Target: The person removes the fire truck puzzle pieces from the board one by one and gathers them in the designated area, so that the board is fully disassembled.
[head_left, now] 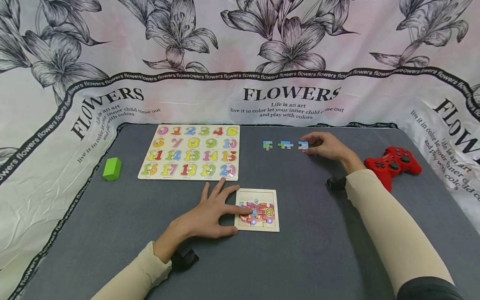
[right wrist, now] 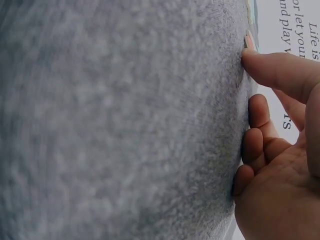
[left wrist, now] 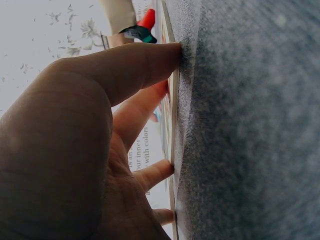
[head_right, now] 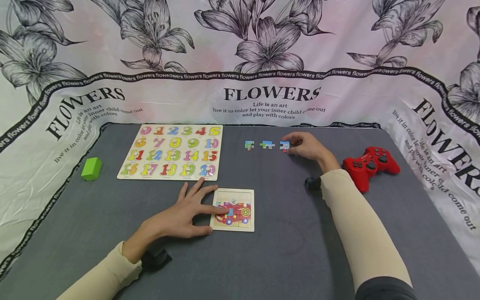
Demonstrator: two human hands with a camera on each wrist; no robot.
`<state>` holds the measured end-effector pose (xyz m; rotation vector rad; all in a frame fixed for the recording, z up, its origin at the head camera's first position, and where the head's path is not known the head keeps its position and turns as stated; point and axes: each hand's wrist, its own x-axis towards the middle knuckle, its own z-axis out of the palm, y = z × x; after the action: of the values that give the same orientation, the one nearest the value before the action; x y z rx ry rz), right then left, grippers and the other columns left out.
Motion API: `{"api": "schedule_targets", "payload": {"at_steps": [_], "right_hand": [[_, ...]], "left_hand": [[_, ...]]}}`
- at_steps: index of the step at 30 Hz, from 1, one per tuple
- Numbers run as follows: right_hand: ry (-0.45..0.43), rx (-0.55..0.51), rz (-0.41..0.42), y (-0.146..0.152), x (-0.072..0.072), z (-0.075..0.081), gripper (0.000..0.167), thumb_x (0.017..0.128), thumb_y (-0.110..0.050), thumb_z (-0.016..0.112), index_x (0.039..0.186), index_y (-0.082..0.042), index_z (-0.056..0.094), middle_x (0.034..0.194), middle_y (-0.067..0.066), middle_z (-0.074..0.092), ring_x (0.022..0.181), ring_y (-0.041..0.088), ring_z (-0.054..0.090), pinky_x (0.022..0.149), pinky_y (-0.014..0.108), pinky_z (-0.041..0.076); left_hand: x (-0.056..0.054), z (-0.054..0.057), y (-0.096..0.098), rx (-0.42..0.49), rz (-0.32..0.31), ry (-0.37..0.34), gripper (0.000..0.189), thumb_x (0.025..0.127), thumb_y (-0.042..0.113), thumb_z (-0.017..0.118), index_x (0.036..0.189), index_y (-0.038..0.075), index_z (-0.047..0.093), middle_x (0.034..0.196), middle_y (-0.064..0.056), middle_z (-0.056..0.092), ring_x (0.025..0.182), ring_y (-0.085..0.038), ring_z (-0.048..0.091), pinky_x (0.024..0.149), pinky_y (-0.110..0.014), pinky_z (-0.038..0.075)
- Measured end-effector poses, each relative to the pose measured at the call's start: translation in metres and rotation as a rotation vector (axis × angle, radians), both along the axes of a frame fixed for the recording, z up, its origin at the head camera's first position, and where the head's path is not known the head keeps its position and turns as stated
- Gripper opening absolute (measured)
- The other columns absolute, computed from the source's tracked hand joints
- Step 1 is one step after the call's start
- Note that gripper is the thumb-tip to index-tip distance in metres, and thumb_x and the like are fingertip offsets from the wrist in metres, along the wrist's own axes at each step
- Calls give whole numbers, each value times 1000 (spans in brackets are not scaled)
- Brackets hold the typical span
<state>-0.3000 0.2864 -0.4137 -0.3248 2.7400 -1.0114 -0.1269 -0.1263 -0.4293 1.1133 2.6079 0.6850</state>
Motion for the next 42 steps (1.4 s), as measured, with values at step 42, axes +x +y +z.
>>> {"api": "schedule_targets", "payload": {"at_steps": [42], "right_hand": [[68, -158, -155, -2, 20, -5, 41, 100, -22, 64, 141, -15, 61, 113, 9, 53, 96, 22, 48, 75, 29, 40]], "left_hand": [[0, 2, 0, -16, -2, -29, 54, 91, 41, 71, 143, 42, 58, 169, -9, 22, 158, -45, -9, 114, -78, -10]]}}
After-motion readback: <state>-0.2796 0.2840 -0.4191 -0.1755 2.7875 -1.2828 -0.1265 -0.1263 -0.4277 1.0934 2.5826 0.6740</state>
